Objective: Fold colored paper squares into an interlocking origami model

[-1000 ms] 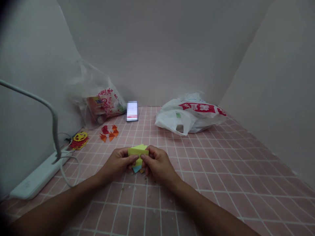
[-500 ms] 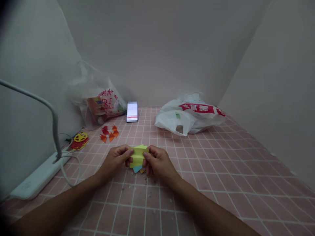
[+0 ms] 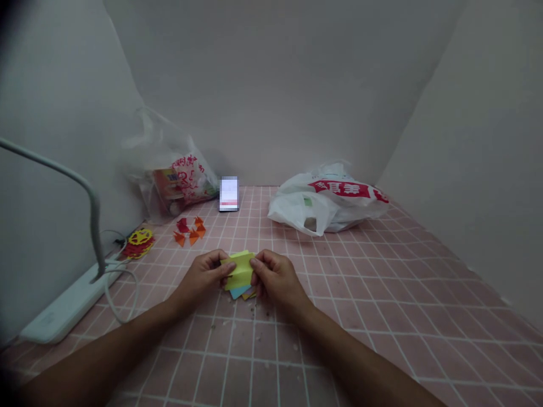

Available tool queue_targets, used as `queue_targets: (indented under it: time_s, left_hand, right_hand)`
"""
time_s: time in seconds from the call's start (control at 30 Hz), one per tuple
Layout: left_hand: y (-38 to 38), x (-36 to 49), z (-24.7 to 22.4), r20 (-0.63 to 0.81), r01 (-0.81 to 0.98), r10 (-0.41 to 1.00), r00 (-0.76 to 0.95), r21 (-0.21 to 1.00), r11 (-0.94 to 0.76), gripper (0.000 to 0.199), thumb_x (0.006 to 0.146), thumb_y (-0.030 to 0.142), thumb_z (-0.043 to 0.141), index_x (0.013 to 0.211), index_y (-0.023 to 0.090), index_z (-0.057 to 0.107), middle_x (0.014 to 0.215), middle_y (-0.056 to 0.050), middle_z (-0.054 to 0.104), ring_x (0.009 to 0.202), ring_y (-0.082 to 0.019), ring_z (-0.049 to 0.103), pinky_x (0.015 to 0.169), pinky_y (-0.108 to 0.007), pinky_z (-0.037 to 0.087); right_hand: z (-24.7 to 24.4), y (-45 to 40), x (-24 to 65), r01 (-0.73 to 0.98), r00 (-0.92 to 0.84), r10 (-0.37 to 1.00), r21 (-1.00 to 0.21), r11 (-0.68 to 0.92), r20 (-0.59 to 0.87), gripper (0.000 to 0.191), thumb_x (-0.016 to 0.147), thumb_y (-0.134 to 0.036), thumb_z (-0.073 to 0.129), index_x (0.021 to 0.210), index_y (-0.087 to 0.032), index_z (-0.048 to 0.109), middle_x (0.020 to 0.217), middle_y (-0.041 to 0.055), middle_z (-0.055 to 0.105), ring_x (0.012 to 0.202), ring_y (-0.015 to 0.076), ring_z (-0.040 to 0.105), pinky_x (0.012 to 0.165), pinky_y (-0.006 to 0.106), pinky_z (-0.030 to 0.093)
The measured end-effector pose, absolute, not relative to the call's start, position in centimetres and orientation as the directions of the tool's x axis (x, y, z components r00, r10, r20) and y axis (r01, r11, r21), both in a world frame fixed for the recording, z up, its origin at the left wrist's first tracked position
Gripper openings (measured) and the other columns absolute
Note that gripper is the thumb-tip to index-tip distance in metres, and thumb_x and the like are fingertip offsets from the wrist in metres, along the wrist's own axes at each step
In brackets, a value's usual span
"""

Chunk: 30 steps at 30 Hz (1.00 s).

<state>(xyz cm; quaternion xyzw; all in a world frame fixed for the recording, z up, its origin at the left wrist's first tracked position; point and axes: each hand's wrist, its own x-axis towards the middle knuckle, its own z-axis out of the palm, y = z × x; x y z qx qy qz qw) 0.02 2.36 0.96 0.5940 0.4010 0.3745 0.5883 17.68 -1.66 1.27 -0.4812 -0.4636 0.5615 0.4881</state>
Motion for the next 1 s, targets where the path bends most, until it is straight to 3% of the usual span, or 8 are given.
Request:
queue_targets:
  time_s: [0.23,0.57,0.87,1.0]
  left_hand:
    - [2.4,0.0,0.6,-0.082,0.054,0.886,0.456,0.996,0.065,0.033,0.076,0.045,0.068,0.070,0.018,0.050,0.054,0.005,0.052,0.043,-0.007,0.043,0.045,-0.020,0.035]
    - [2.0,0.0,0.7,-0.063,0.108,0.862,0.503,0.994,0.009,0.031,0.075,0.042,0.069,0.068,0.016,0.053,0.060,0.003,0.051,0.052,-0.009,0.043,0.049,-0.020,0.034]
    - [1.7,0.3,0.5,-0.084,0.058,0.846,0.527,0.996,0.063,0.031,0.076,0.045,0.068,0.073,0.017,0.055,0.062,0.003,0.054,0.050,-0.008,0.045,0.048,-0.021,0.035]
    - [1.8,0.2,0.6,-0.094,0.106,0.835,0.542,0.993,0.043,0.030,0.076,0.044,0.068,0.072,0.017,0.054,0.061,0.004,0.053,0.050,-0.009,0.044,0.047,-0.020,0.034]
  right_hand:
    - [1.0,-1.6,18.0,-0.061,-0.013,1.000,-0.998,-0.002,-0.001,0.027,0.082,-0.042,0.062,0.070,-0.020,0.052,0.056,-0.0043,0.057,0.039,0.0088,0.049,0.041,0.021,0.038]
    - [2.1,-2.1,17.8,0.104,-0.082,0.995,-0.993,0.059,0.051,0.028,0.087,-0.034,0.057,0.064,-0.021,0.050,0.048,-0.0043,0.051,0.038,0.0098,0.044,0.039,0.022,0.033]
    - [0.4,-2.1,17.5,0.022,-0.050,0.998,-0.999,0.026,0.025,0.030,0.091,-0.042,0.055,0.070,-0.021,0.050,0.049,-0.0045,0.051,0.037,0.0100,0.044,0.038,0.022,0.033]
    - [0.1,-2.1,17.1,-0.060,-0.107,0.994,-0.998,-0.014,-0.008,0.024,0.085,-0.039,0.062,0.073,-0.020,0.052,0.054,-0.0048,0.054,0.041,0.0094,0.046,0.040,0.021,0.035]
